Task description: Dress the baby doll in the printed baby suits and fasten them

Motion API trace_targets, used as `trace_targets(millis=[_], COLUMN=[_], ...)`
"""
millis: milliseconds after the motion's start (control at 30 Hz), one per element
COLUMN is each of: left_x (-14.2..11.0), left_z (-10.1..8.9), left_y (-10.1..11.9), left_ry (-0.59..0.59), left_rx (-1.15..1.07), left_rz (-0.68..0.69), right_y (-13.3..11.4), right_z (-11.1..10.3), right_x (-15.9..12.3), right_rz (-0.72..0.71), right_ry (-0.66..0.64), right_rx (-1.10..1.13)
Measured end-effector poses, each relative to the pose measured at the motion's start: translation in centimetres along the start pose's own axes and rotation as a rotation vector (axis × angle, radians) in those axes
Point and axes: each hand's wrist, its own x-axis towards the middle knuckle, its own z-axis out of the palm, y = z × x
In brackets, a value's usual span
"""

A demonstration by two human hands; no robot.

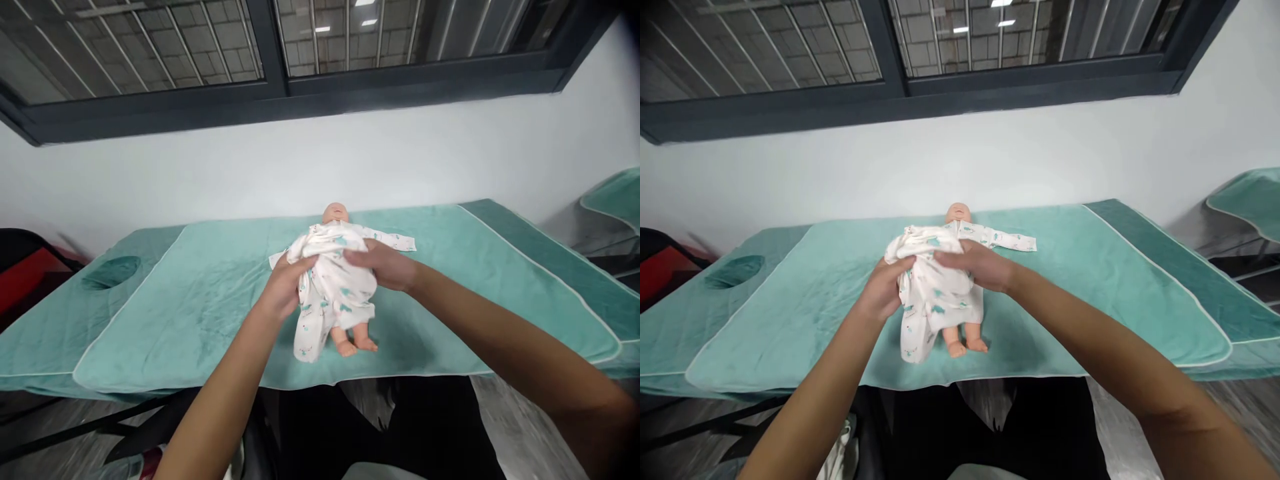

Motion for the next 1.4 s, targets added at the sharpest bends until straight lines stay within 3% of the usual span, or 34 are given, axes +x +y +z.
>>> trace_targets(millis=[67, 167, 267, 433, 500, 600, 767, 967, 1100, 1233, 1400], left_x=[0.1, -0.5, -2.1, -6.1, -7.5, -8.4, -7.0, -5.1, -4.9, -5.1, -5.4], left_z=[0.2, -0.2, -0.8, 0.1, 0.9, 1.7, 2.5, 3.1, 2.9, 2.6, 3.0], left_y=[-0.2, -0.5, -1.1, -3.8, -5.3, -7.6, -9.9, -9.8, -9.1, -8.2, -7.6], left_ry=[0.067, 0.026, -0.087, -0.208, -0.227, -0.236, -0.206, -0.387, -0.383, -0.312, -0.357], left_rx=[-0.003, 0.09, 0.138, 0.105, 0.064, 0.173, 0.812, 1.137, 1.084, 0.822, 0.566], left_rz=[0.025, -0.128, -0.328, -0.644, -0.714, -0.598, -0.268, -0.242, -0.263, -0.296, -0.357], right_y=[0.6, 1.3, 2.9, 9.5, 12.1, 14.6, 16.0, 17.3, 18.0, 18.1, 17.6], right_z=[0.5, 0.8, 0.8, 2.4, 2.9, 3.2, 2.1, 1.3, 1.4, 0.5, -0.6], right_x=[-0.4, -1.0, -2.2, -7.1, -9.4, -11.7, -12.0, -11.3, -11.4, -11.6, -10.3], right_rz=[0.131, 0.173, 0.077, 0.287, 0.304, 0.277, 0.161, 0.301, 0.196, 0.024, -0.05], right_ry=[-0.122, -0.192, 0.005, 0.193, 0.255, 0.404, 0.658, 0.666, 0.677, 0.71, 0.728], right_rx=[-0.119, -0.136, 0.043, 0.271, 0.246, 0.003, -0.431, -0.614, -0.522, -0.287, -0.093])
